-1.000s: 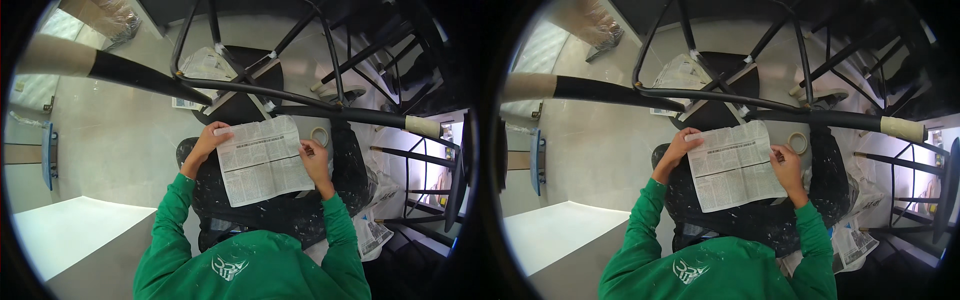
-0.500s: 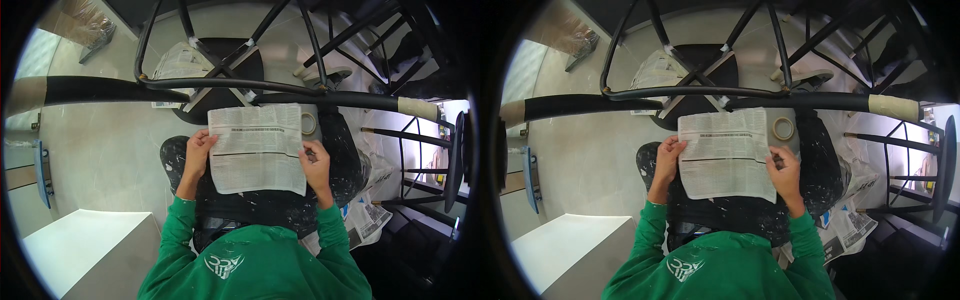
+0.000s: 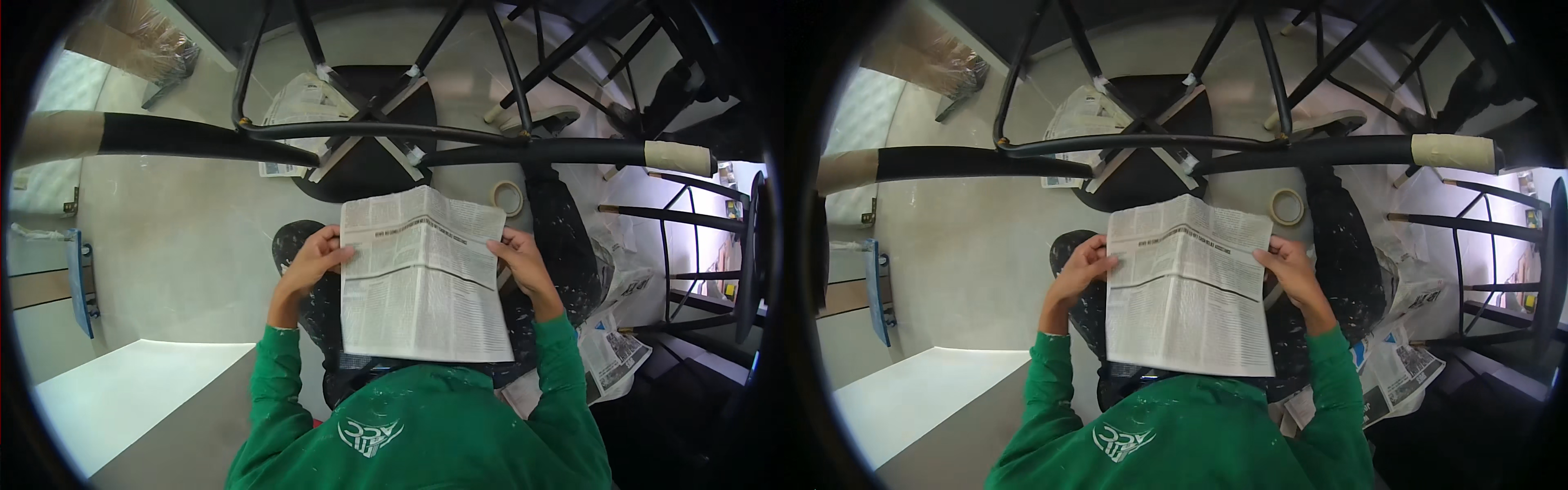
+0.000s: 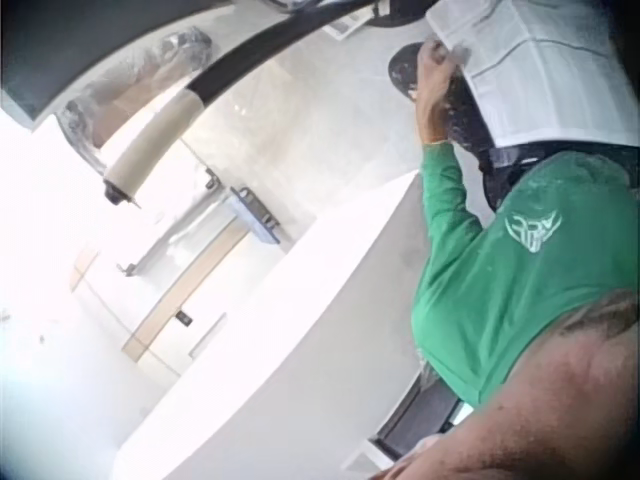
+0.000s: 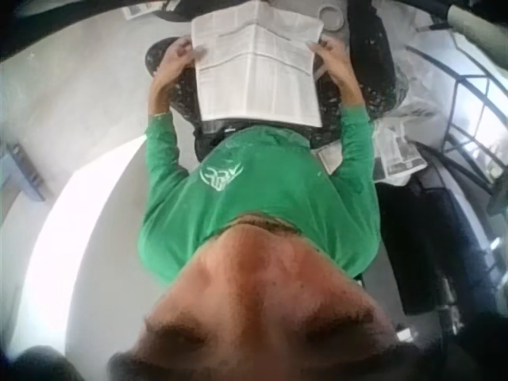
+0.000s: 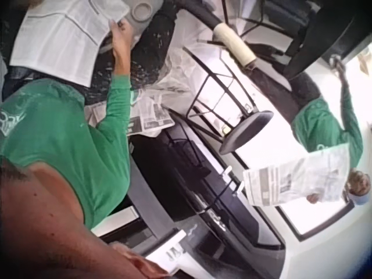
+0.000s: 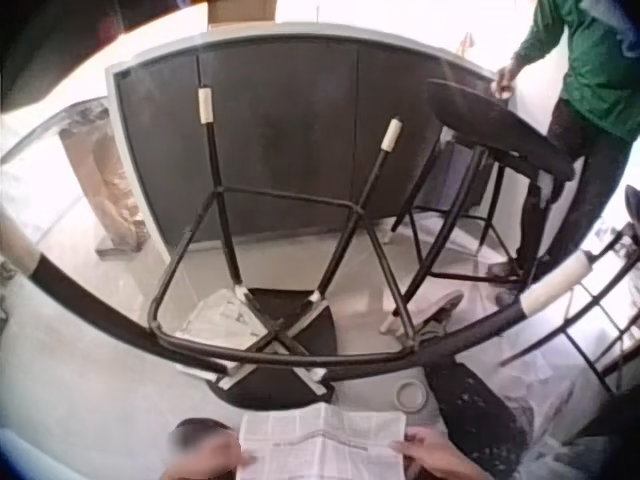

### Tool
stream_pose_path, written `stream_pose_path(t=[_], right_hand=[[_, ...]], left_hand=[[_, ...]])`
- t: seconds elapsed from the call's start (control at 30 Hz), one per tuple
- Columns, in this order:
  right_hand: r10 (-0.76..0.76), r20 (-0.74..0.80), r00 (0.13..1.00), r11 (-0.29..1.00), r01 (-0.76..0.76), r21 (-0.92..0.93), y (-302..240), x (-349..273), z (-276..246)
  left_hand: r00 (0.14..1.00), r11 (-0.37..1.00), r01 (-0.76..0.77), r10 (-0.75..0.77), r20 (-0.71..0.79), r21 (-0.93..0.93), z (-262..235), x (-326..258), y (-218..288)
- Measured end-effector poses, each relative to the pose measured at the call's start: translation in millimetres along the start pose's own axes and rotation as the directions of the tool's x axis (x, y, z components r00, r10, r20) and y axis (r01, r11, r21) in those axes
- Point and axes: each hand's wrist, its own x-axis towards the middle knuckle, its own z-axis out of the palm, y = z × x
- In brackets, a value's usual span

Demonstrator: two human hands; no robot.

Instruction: The person wraps the legs of a bar stool with newspaper and secures it with masking tape by hand while sitting on the floor.

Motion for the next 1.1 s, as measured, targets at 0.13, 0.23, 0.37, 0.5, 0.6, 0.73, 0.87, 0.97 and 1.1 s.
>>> stream_pose_path(t=[0.13, 0.23, 0.37, 0.5, 0.6, 0.73, 0.87, 0.97, 1.1], right_hand=[[-0.076, -0.026, 0.997, 0.992, 0.073, -0.104, 24.5, 25.5, -2.9], [-0.234, -0.112, 0.966, 0.915, 0.180, -0.361, 28.5, 35.1, -21.8], [-0.570, -0.122, 0.813, 0.657, 0.361, -0.662, 8.4, 23.3, -10.9], [-0.784, 0.018, 0.621, 0.363, 0.481, -0.798, -10.3, 14.9, 7.0], [-0.825, 0.058, 0.563, 0.316, 0.544, -0.777, -13.1, 9.1, 13.7], [-0.814, 0.093, 0.573, 0.377, 0.644, -0.666, -28.0, 1.6, 29.6], [-0.720, 0.184, 0.670, 0.429, 0.637, -0.640, -64.4, -13.2, 30.4], [-0.668, 0.263, 0.697, 0.411, 0.639, -0.650, -88.9, -16.2, 32.6], [-0.657, 0.297, 0.693, 0.380, 0.645, -0.663, -104.4, -12.1, 38.3]], left_hand=[[0.997, 0.999, -0.041, 0.039, -0.074, -0.027, 19.4, 37.6, -9.3], [0.985, 0.984, -0.153, 0.159, -0.062, 0.091, 16.6, 51.0, -12.6], [0.953, 0.923, -0.244, 0.285, -0.102, 0.298, 17.7, 41.0, -11.3], [0.906, 0.643, -0.209, 0.411, -0.102, 0.737, 19.3, 23.9, -3.8], [0.840, 0.484, -0.285, 0.541, -0.027, 0.827, 23.4, 11.0, 1.9], [0.878, 0.800, -0.373, 0.468, -0.100, 0.469, -8.0, -1.1, -15.2], [0.780, 0.690, -0.562, 0.626, 0.014, 0.456, 0.7, -4.8, 64.3], [0.721, 0.286, -0.567, 0.626, 0.297, 0.773, 43.8, -2.7, 122.2], [0.773, 0.351, -0.627, 0.388, 0.502, 0.696, 82.1, 45.2, 125.6]])
